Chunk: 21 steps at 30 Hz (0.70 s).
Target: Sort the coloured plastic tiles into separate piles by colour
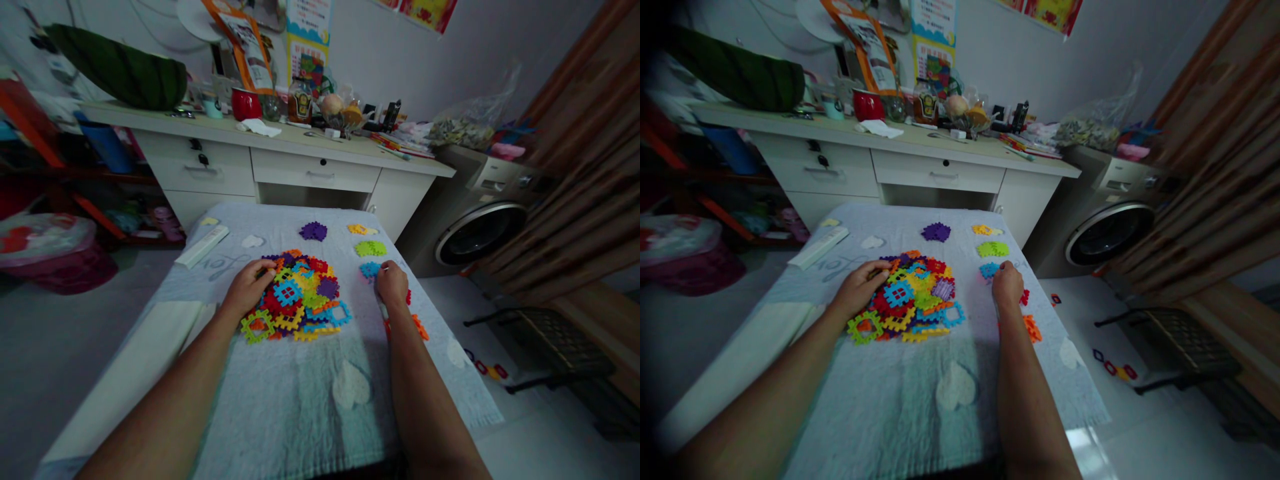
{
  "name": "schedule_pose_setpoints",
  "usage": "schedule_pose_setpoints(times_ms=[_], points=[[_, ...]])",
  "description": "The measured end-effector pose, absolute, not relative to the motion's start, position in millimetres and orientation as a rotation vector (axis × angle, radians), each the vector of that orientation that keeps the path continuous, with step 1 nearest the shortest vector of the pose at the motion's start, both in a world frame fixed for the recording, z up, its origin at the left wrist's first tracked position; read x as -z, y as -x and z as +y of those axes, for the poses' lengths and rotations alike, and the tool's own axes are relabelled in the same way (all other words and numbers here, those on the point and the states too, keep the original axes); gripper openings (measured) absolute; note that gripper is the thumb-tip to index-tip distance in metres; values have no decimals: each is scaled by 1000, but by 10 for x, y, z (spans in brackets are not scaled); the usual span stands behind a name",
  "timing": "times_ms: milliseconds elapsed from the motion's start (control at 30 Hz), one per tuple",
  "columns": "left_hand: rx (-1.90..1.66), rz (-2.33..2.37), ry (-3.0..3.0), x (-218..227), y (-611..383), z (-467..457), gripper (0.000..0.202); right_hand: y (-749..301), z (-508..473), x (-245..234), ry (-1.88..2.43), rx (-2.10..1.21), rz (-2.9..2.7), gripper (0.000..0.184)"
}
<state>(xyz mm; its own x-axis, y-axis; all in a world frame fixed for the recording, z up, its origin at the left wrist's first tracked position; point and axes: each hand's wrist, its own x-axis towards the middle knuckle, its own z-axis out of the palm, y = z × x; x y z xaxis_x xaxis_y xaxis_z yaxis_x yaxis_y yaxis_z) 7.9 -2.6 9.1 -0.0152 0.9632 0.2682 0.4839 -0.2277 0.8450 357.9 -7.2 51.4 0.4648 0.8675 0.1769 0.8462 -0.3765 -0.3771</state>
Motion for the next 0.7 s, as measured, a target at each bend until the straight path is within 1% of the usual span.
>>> schedule_pose_setpoints(times_ms=[167, 367, 433, 567, 700], points=[[-1176, 1506, -1749, -100, -77, -25, 38, -3640, -44, -460, 2226, 4, -1558, 29], [-1191, 1489, -1764, -90, -64, -30, 36, -3516, -32, -403, 1922, 22, -1903, 22], [-1204, 1485, -1769, -83, -62, -33, 37, -3388, -62, -416, 1762, -51, -2033, 21], [-1210, 1475, -1772, -61, -59, -33, 37, -3107, -149, -434, 1473, -297, -2232, 21], [-1213, 1471, -1758, -43, -48, -35, 38, -2965, -198, -407, 1422, -408, -2270, 23]])
